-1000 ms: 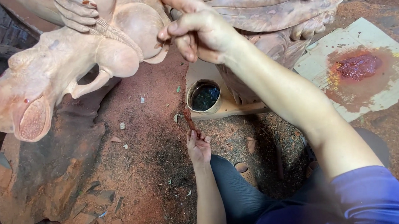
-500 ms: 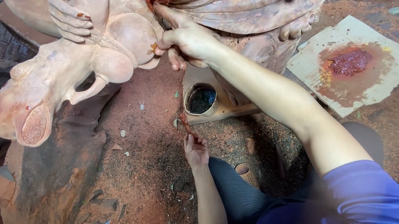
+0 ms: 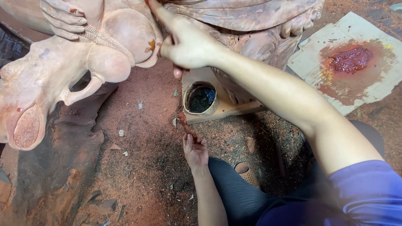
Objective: Applying and smoothing wood filler into the cracks and crevices of a large, intricate wooden sculpture.
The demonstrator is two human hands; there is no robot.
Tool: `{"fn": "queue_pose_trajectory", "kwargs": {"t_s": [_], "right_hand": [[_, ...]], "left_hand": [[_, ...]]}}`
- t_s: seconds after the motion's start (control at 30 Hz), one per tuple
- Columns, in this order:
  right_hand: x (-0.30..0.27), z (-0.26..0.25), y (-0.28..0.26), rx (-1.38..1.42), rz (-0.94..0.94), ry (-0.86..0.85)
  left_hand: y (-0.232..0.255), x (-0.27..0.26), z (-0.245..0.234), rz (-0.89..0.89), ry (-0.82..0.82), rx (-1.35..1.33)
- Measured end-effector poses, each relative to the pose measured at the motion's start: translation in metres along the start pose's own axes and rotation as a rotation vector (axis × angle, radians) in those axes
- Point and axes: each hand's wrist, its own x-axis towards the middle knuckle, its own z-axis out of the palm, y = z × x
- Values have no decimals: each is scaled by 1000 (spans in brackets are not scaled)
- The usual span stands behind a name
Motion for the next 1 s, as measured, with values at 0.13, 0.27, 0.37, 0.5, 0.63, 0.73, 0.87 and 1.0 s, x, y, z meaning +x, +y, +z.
{"fn": "queue_pose_trajectory", "kwargs": {"t_s": [0.13,0.27,0.37,0.5,0.63,0.73,0.87,1.0], "right_hand": [[-11,14,29,72,-121,57],[-62,64,117,-138,-200,392],[-90,100,177,-367,75,246],[-70,122,246,-647,205,-94],[-49,138,290,-929,333,-409],[-30,151,322,-1048,316,-452],[-9,167,353,-1134,361,-523],[-8,166,366,-1204,299,-526]], "left_hand": [[3,-2,3,9,-17,2],[7,-1,-8,32,43,154],[9,-5,-1,41,67,95],[8,-2,-17,52,78,53],[11,-6,-12,49,63,78],[12,-9,-2,45,59,118],[15,-17,8,-2,7,76],[16,-25,6,30,-10,95]]}}
